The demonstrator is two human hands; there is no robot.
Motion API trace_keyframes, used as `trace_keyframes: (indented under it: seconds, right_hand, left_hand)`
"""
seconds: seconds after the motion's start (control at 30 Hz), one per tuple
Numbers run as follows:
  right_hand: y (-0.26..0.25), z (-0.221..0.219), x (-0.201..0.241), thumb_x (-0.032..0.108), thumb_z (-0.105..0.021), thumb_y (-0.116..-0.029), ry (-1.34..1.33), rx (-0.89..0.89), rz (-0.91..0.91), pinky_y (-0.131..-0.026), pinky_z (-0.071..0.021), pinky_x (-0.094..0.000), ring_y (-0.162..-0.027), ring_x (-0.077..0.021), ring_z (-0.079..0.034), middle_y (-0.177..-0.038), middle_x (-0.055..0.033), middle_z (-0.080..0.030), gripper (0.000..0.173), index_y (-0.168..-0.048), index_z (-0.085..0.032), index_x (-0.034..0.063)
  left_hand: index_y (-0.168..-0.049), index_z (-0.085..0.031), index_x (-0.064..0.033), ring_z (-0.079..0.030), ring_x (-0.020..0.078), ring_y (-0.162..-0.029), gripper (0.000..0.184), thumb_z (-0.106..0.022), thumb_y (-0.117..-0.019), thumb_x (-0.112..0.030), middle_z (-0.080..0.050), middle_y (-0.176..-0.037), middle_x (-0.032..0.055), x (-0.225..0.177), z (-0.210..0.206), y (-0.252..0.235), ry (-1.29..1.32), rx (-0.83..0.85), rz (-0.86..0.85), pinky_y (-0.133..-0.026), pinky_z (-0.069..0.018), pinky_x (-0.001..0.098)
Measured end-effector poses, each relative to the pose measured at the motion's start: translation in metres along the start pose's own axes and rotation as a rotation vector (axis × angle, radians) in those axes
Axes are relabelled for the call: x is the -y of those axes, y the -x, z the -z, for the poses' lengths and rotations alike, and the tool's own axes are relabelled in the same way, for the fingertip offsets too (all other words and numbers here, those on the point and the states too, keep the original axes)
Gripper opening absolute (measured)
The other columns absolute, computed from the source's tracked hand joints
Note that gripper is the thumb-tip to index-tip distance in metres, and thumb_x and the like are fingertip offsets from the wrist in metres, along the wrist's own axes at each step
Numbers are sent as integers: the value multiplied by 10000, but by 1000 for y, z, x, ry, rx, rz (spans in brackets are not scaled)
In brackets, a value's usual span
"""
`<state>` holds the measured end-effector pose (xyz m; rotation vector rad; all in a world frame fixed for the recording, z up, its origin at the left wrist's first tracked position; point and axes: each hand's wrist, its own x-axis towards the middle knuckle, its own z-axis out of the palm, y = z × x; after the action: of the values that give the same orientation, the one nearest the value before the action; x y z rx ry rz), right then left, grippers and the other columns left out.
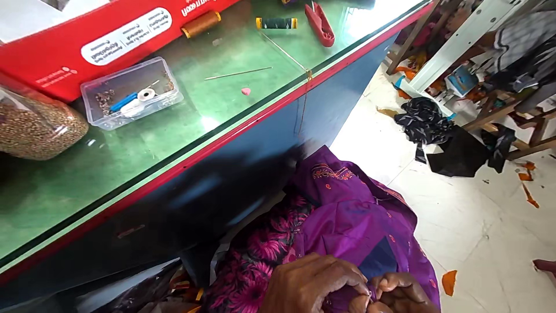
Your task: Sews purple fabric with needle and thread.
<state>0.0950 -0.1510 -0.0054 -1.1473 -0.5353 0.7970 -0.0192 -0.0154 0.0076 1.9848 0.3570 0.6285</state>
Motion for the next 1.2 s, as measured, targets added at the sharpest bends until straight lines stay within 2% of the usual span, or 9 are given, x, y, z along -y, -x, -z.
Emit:
trace_keyframes:
  seconds: [0.2, 0.47, 0.6, 1.0, 1.1, 1.17, 1.2]
  right_hand:
    - [1, 2, 1, 179, -755, -904, -6, 19, -51, -808, -584, -144, -879, 56, -691, -1022, 160, -738, 215, -1110, -711, 221]
    - [1, 3, 1, 186, -739, -916, -68, 49, -128, -803, -582, -148, -870, 51, -696, -994, 140, -752, 170, -1084, -735, 210]
    - [1, 2, 1, 187, -737, -917, -82, 64, -148, -798, -579, -140, -866, 57, -693, -991, 140, -750, 162, -1078, -740, 206]
    - [2, -2, -1, 194, -720, -938, -75, 99, -149, -801, -572, -130, -878, 67, -691, -988, 143, -757, 140, -1074, -751, 204]
    - [3, 0, -4, 253, -676, -977, -42, 140, -131, -808, -554, -115, -903, 92, -672, -1015, 171, -744, 161, -1120, -741, 219]
    - [3, 2, -5, 375, -628, -1000, 53, 197, -106, -828, -521, -98, -936, 128, -634, -1046, 224, -715, 226, -1167, -717, 251]
    - [4, 1, -5, 413, -620, -999, 121, 199, -84, -812, -511, -88, -921, 145, -620, -1025, 240, -705, 239, -1149, -715, 254]
  left_hand:
    - [-959, -728, -83, -704, 104, -931, 187, -638, -996, -243, -767, -971, 40, 6, 0, -2, 30, 37, -38, -816, -532, 218]
    - [-959, -687, -45, -694, 114, -1011, 245, -588, -1037, -255, -741, -1030, 80, 16, 0, -5, 132, 94, -114, -893, -530, 207]
    - [-948, -659, -36, -659, 102, -1031, 276, -570, -1051, -275, -687, -1062, 99, 22, -1, -5, 152, 71, -177, -881, -521, 173]
    - [-936, -622, -1, -658, 77, -1019, 272, -564, -1055, -239, -668, -1054, 115, 29, -4, 1, 202, -4, -248, -906, -512, 145]
    - [-947, -640, -3, -657, 82, -1005, 283, -577, -1046, -261, -676, -1068, 119, 30, 2, -4, 234, 64, -210, -861, -515, 148]
    - [-948, -647, -5, -661, 88, -1007, 271, -584, -1044, -250, -682, -1068, 118, 31, 5, -7, 225, 87, -225, -862, -518, 152]
    - [-948, -644, -10, -663, 91, -1008, 267, -581, -1046, -250, -681, -1070, 116, 30, 6, -7, 211, 95, -230, -864, -520, 158]
